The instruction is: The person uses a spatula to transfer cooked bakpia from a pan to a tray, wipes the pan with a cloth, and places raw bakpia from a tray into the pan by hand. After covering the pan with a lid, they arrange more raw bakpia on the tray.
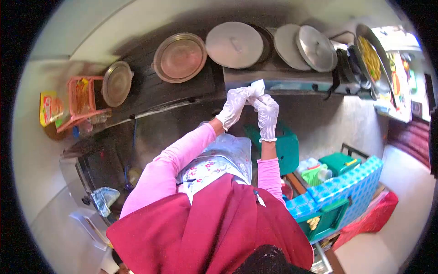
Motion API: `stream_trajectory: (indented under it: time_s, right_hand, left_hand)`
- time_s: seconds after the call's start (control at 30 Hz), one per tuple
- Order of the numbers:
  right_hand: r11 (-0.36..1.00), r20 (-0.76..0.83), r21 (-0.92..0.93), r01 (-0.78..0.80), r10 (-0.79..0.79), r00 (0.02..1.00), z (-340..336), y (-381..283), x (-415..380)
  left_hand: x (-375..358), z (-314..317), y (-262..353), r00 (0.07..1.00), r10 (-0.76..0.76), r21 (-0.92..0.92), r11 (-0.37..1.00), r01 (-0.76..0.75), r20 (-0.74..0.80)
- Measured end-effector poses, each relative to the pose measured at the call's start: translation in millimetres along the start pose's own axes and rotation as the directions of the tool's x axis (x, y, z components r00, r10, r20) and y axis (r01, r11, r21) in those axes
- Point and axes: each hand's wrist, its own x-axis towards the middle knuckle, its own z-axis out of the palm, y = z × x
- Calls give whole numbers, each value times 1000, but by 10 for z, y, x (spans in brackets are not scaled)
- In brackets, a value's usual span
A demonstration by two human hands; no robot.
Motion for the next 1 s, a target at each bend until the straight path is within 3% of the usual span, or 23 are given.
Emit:
stream_trajectory:
  time_s: [0.03,0.07,0.1,0.13,0.17,0.2,0.3,0.33,0.4,0.5,0.6,0.63,0.73,0.77,0.87,0.9,1.0]
  right_hand:
    - [998,55,-24,-50,51,997,66,-36,76]
    - [994,103,-54,-97,102,989,93,-64,147]
    - [991,163,-66,117,-105,981,207,233,273]
    - [984,158,-168,65,-38,987,317,60,317]
    - [886,235,-375,274,-195,952,385,127,413]
    - [703,345,-533,471,-328,880,469,186,544]
    - [870,423,-437,228,-24,906,857,3,788]
    - [847,433,-446,290,-80,898,1063,-16,890]
    - [781,450,-475,405,-180,875,1437,32,1132]
    - [581,499,-412,702,-501,707,1988,95,1451]
    - [394,525,-545,740,-528,668,2592,240,1770]
    - [227,607,-580,782,-519,601,2787,292,1886]
    - [448,514,-684,576,-264,816,3278,342,2075]
    - [441,505,-709,550,-227,833,3408,350,2120]
    - [410,428,-716,565,-380,820,3736,417,2139]
    - [491,320,-759,429,-292,901,3858,333,2059]
    - [430,382,-767,476,-291,877,4242,331,2090]
  left_hand:
    - [-18,-79,145,998,-56,-8,998,56,15]
    - [-62,-165,193,995,-64,45,997,67,-79]
    - [-80,-264,225,983,-65,92,992,82,-170]
    - [-98,-401,232,962,-67,139,985,107,-264]
    - [-152,-584,208,947,-61,155,981,115,-317]
    - [-245,-780,102,899,-53,82,992,98,-435]
    - [-494,-1503,-135,743,-158,-94,987,128,-651]
    - [-615,-1639,-148,660,-158,-124,987,98,-735]
    - [-850,-1966,-220,623,-178,-183,981,56,-762]
    - [-1122,-2260,-286,552,-178,-234,972,-31,-814]
    - [-1363,-2476,-334,502,-189,-280,953,-112,-844]
    - [-1440,-2549,-369,477,-198,-292,947,-132,-856]
    - [-1719,-2816,-490,430,-240,-352,914,-202,-871]
    - [-1805,-2911,-541,422,-262,-379,898,-224,-868]
    - [-2105,-3279,-649,389,-352,-445,877,-182,-851]
    - [-2211,-3379,-654,385,-349,-437,884,-169,-855]
    - [-2502,-3659,-543,362,-360,-423,900,-108,-860]
